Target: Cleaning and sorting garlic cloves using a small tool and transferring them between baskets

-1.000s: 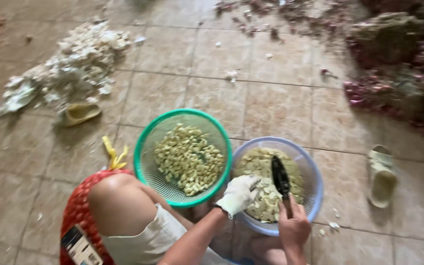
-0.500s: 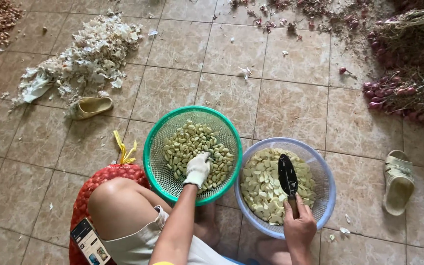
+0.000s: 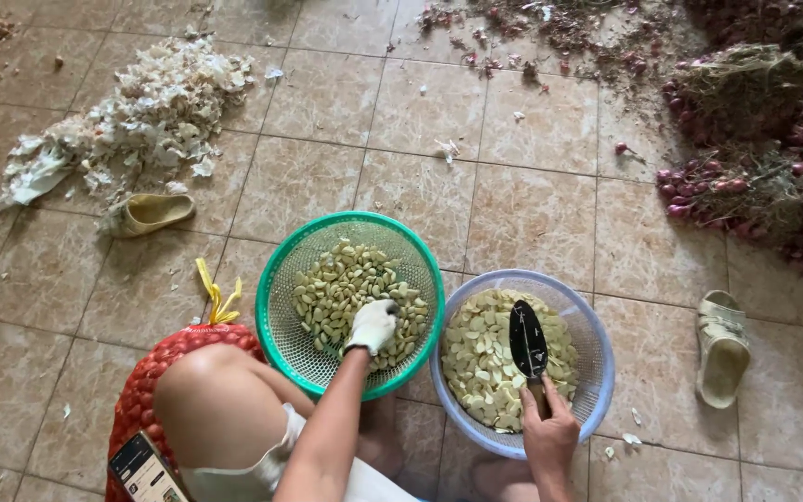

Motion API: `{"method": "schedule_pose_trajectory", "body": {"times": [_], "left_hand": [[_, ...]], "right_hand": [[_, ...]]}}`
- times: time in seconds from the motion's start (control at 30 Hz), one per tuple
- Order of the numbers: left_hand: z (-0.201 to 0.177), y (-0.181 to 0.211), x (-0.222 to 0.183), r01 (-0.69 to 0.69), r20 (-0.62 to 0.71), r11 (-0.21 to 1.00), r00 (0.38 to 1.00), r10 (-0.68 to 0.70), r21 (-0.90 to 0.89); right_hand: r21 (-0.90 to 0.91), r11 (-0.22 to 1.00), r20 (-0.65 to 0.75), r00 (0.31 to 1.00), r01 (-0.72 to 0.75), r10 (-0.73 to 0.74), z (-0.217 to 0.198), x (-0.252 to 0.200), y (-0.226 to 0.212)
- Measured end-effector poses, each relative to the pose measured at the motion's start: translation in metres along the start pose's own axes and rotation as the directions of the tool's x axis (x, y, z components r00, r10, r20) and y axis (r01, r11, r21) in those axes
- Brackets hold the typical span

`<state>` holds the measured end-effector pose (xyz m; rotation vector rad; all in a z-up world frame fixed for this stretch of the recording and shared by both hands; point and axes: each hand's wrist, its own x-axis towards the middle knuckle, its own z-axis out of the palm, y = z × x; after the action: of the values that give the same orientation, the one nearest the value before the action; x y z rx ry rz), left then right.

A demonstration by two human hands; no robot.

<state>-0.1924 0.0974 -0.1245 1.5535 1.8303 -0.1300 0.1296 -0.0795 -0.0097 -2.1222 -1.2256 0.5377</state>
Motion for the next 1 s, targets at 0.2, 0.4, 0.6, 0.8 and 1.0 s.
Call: {"method": "schedule_pose_trajectory", "body": {"times": [0.2,0.4,0.6,0.8,1.0], "left_hand": [[-0.026,0.05,-0.068,-0.22,-0.224,0.776,0.969,0.104,-0.591],[-0.051,0.152,-0.188,-0.398,-0.156,0.566,0.89,0.427,-0.722],[0.054,0.161,-0.182,-0.455,-0.129,0.47,0.808,0.574,-0.756],[0.047,0.18,-0.202,-0.067,0.107,0.657,0.969,0.221,-0.751],[0.145,0.173,-0.157,0.035,0.038,0.101,0.999,0.028,-0.994]], "right_hand": [[0.293,0.946,0.079,0.99,-0.135,0.117,0.016,0.0,0.01],[0.653,0.692,0.255,0.95,-0.308,0.182,0.014,-0.005,-0.018],[0.705,0.582,0.261,0.912,-0.404,0.317,0.017,-0.012,0.003],[0.534,0.769,0.113,0.931,-0.351,0.346,0.023,-0.011,0.017],[0.223,0.962,0.024,0.987,-0.16,0.159,0.052,-0.021,0.038]]}}
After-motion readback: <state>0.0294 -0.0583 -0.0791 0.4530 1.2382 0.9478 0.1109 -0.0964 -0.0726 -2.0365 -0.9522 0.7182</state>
